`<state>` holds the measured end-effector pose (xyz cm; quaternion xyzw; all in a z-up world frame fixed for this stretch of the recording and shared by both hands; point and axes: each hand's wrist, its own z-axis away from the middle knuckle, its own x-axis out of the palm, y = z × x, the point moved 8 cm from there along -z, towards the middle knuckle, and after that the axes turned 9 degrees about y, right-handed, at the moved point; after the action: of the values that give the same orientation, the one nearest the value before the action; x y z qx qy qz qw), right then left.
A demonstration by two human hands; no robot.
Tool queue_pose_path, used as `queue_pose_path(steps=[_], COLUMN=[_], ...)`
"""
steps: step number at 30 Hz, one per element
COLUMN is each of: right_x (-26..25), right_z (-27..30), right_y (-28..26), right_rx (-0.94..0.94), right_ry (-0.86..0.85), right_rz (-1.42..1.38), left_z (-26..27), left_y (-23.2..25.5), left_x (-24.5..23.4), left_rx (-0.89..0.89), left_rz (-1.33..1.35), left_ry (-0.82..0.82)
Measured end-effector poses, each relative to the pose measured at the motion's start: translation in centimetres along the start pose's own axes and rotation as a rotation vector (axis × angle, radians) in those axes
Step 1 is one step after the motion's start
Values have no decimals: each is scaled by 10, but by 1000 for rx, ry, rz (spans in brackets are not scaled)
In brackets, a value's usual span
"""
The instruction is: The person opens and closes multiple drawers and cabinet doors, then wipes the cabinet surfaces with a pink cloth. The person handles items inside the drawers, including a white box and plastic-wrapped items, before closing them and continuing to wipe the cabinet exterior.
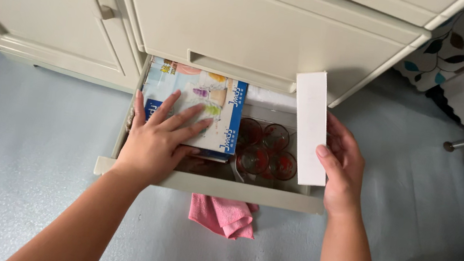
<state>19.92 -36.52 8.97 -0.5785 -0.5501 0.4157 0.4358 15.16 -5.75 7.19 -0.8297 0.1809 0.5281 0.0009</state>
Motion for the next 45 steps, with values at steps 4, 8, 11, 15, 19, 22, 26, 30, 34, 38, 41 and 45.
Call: queue_pose_path(steps=[4, 8, 11, 15, 19, 22, 26, 30, 34, 38, 41, 45], right_x=[0, 5, 4, 4, 9, 16, 28, 35, 45, 46, 46, 53], right_z=[1, 1, 0, -2, -1, -2, 5, 3, 10, 9, 6, 10], right_y=[13, 8, -6, -38, -55, -55, -54, -42, -29, -36, -35, -31], right_rx=[12, -31, -94, -289, -376, -371, -423, -338, -272, -396, -362, -335], right_ry=[12, -49, -53, -96, -94, -94, -198, -197, -215, -164, -122, -128], right_rz=[-75, -81, 30, 384, 493, 521, 613, 634, 626, 686, 682, 681], left_z=[1, -1, -2, -1, 3, 2, 4, 4, 3, 2, 1, 0], left_y=[3, 0, -2, -10, -14, -17, -18, -19, -18, -16, -16, -15], left_x=[-2, -4, -6, -6, -15, -18, -11, -5, -4, -5, -5, -7], left_rx=[11, -3, -2, -87, -96, -85, -85, -84, -69, -62, -67, -68], left_rz=[102, 175, 199, 303, 424, 482, 436, 406, 376, 348, 329, 370], left_ry=[28, 33, 40, 29, 91, 135, 87, 40, 33, 29, 24, 35])
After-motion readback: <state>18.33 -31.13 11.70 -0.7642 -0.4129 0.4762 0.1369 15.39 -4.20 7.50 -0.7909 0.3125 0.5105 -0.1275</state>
